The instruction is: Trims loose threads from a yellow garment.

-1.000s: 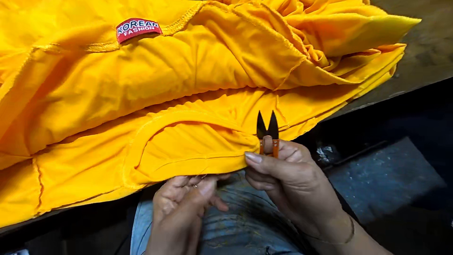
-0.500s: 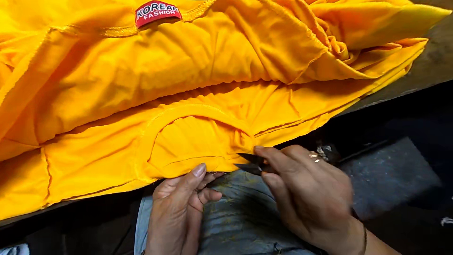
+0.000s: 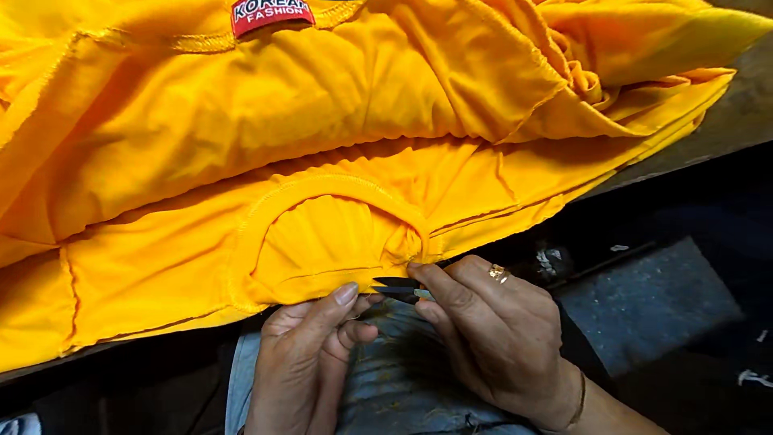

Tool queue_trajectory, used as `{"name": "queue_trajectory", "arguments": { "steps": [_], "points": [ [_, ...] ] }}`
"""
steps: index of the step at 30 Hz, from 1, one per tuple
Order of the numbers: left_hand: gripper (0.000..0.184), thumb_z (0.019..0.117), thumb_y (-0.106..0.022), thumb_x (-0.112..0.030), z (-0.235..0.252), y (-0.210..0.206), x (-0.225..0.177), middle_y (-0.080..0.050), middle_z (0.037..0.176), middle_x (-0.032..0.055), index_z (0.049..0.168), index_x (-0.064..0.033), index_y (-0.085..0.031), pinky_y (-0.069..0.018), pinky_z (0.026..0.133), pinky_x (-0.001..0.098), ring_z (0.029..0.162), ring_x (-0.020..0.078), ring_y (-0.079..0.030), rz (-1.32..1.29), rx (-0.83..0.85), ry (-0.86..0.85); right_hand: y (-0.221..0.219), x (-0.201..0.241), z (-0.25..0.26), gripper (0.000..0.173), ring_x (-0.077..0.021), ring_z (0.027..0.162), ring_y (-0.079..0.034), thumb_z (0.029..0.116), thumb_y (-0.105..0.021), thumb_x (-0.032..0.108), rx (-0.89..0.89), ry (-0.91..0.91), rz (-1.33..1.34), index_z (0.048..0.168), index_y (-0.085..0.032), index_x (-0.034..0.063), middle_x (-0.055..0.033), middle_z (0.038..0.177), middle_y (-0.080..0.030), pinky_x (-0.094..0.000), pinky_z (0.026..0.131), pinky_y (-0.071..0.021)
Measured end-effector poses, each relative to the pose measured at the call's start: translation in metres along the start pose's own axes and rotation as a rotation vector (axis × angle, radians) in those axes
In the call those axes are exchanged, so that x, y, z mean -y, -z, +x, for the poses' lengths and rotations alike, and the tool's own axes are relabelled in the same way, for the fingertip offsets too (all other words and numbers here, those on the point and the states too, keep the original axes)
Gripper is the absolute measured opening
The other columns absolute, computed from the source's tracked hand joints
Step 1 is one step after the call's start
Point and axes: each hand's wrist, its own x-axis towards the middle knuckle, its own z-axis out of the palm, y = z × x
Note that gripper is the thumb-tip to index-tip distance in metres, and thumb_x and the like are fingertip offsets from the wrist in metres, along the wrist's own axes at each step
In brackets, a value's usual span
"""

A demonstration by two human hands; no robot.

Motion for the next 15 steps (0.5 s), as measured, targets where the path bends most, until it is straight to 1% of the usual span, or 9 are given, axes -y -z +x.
{"name": "queue_trajectory", "arguments": {
  "steps": [3, 8, 11, 15],
  "points": [
    [0.009, 0.0926, -0.070, 0.000, -0.0010, -0.0003, 0.0001, -0.073, 0.091, 0.0281, 0.096, 0.0080, -0.074, -0.0643, 0.064, 0.0334, 0.076, 0.0265, -0.077, 0.015, 0.010, 0.004, 0.0008, 0.0006, -0.0011, 0.034, -0.0163, 0.071, -0.053, 0.1062, -0.049, 0.024, -0.001, 0.008, 0.005, 0.115, -0.072, 0.0001, -0.0049, 0.079, -0.057, -0.0283, 0.058, -0.0401],
    [0.008, 0.0921, -0.069, 0.002, -0.0021, -0.0014, 0.0008, -0.073, 0.093, 0.0277, 0.098, 0.0073, -0.073, -0.0647, 0.064, 0.0344, 0.079, 0.0269, -0.077, 0.090, 0.001, -0.041, -0.0010, 0.0024, 0.0008, 0.034, -0.0164, 0.072, -0.054, 0.1059, -0.049, 0.023, -0.016, 0.000, -0.022, 0.115, -0.072, -0.0001, -0.0052, 0.080, -0.058, -0.0285, 0.059, -0.0408],
    [0.009, 0.0913, -0.071, 0.003, -0.0028, -0.0013, 0.0011, -0.073, 0.093, 0.0273, 0.099, 0.0069, -0.072, -0.0650, 0.064, 0.0354, 0.077, 0.0271, -0.077, 0.140, 0.003, -0.101, -0.0009, 0.0039, 0.0030, 0.033, -0.0162, 0.071, -0.053, 0.1056, -0.050, 0.023, -0.018, -0.002, -0.022, 0.114, -0.072, -0.0002, -0.0050, 0.080, -0.057, -0.0283, 0.058, -0.0405],
    [0.010, 0.0901, -0.071, 0.004, -0.0035, -0.0026, 0.0010, -0.073, 0.093, 0.0267, 0.099, 0.0066, -0.072, -0.0651, 0.062, 0.0360, 0.075, 0.0273, -0.077, 0.152, -0.015, -0.124, -0.0010, 0.0031, 0.0034, 0.033, -0.0159, 0.071, -0.053, 0.1053, -0.051, 0.022, -0.018, 0.006, -0.010, 0.115, -0.073, -0.0005, -0.0046, 0.079, -0.058, -0.0280, 0.058, -0.0406]
  ]
}}
